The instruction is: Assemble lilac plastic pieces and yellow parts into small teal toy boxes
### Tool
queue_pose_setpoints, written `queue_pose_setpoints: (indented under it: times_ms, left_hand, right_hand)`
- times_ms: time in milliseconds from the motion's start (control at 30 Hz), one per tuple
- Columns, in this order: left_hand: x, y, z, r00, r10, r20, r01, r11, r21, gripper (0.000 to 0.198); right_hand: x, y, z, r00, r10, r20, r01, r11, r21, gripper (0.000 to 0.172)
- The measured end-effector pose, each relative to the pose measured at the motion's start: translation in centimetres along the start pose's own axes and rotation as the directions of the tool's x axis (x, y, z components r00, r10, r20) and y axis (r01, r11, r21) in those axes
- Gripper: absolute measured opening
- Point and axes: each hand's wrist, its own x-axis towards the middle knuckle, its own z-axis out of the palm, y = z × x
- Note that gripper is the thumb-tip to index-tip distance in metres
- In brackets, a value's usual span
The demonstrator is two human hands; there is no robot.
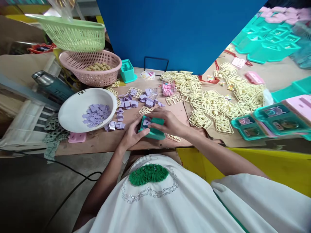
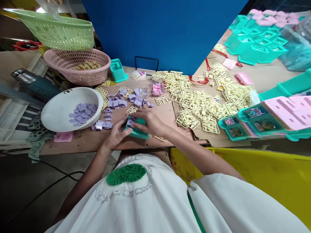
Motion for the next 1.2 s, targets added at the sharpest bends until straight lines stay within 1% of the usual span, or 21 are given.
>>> queue_pose_setpoints:
  times_ms: [67,133,233,300,367,467,600,633,667,700,767,833,900,967,1033,1100,1200]
  left_hand:
    - [-0.2,0.8,-0.2,0.997,-0.075,0.030,0.076,0.996,-0.050,0.071]
    - [-0.7,1.2,-0.1,0.994,-0.109,0.022,0.111,0.992,-0.068,0.066]
    - [-1.8,1.2,0.8,0.992,-0.095,-0.078,0.094,0.995,-0.015,0.062]
    - [-2.4,0.9,1.7,0.986,-0.074,-0.152,0.083,0.995,0.050,0.063]
    - [-2.7,0.6,2.4,0.981,-0.056,-0.187,0.074,0.993,0.090,0.062]
    - [-2.7,0.2,2.7,0.981,-0.033,-0.192,0.052,0.994,0.094,0.054]
    - [-2.6,0.1,2.5,0.984,-0.036,-0.174,0.055,0.993,0.106,0.049]
    - [-2.6,0.0,2.4,0.983,-0.042,-0.177,0.062,0.992,0.110,0.050]
    - [-2.7,0.0,2.4,0.982,-0.046,-0.182,0.067,0.992,0.109,0.051]
    - [-2.7,0.0,2.4,0.981,-0.050,-0.189,0.070,0.992,0.101,0.053]
    - [-2.9,-0.2,2.4,0.981,-0.057,-0.185,0.072,0.995,0.073,0.055]
    - [-3.0,-0.3,2.3,0.984,-0.068,-0.164,0.076,0.996,0.040,0.058]
    - [-3.0,-0.4,2.2,0.985,-0.080,-0.151,0.084,0.996,0.025,0.060]
    - [-3.0,-0.5,2.1,0.985,-0.085,-0.151,0.089,0.996,0.022,0.060]
    - [-3.0,-0.5,2.0,0.986,-0.083,-0.145,0.088,0.996,0.027,0.059]
    - [-2.9,-0.5,1.9,0.987,-0.086,-0.135,0.091,0.996,0.027,0.057]
    - [-3.0,-0.4,2.0,0.984,-0.099,-0.150,0.105,0.994,0.033,0.059]
  right_hand:
    - [0.1,0.2,-0.6,0.997,-0.018,0.076,0.017,1.000,0.014,0.048]
    - [0.0,0.4,-0.9,0.993,-0.050,0.103,0.047,0.998,0.035,0.048]
    - [0.2,0.9,-0.7,0.984,-0.121,0.132,0.113,0.991,0.070,0.043]
    - [0.5,1.2,-0.4,0.966,-0.185,0.181,0.171,0.981,0.091,0.041]
    - [1.1,1.4,-0.3,0.943,-0.241,0.231,0.223,0.970,0.100,0.041]
    - [2.3,1.0,-0.7,0.898,-0.300,0.323,0.285,0.954,0.095,0.041]
    - [3.9,0.3,-1.7,0.793,-0.357,0.494,0.385,0.922,0.047,0.041]
    - [4.0,0.2,-1.8,0.778,-0.362,0.513,0.397,0.917,0.043,0.041]
    - [4.0,0.2,-1.8,0.778,-0.361,0.514,0.395,0.918,0.048,0.041]
    - [3.8,0.4,-1.7,0.793,-0.354,0.496,0.376,0.925,0.059,0.041]
    - [3.0,0.8,-1.2,0.856,-0.312,0.413,0.301,0.949,0.093,0.043]
    - [1.9,1.3,-0.6,0.919,-0.243,0.311,0.210,0.968,0.136,0.046]
    - [1.0,1.6,0.0,0.952,-0.189,0.241,0.148,0.973,0.180,0.049]
    - [0.5,1.7,0.4,0.961,-0.168,0.220,0.121,0.970,0.212,0.054]
    - [0.6,1.7,0.4,0.960,-0.164,0.229,0.114,0.969,0.220,0.057]
    - [0.9,1.6,0.0,0.953,-0.170,0.250,0.118,0.970,0.211,0.060]
    - [1.2,1.5,-0.7,0.942,-0.182,0.281,0.123,0.969,0.216,0.060]
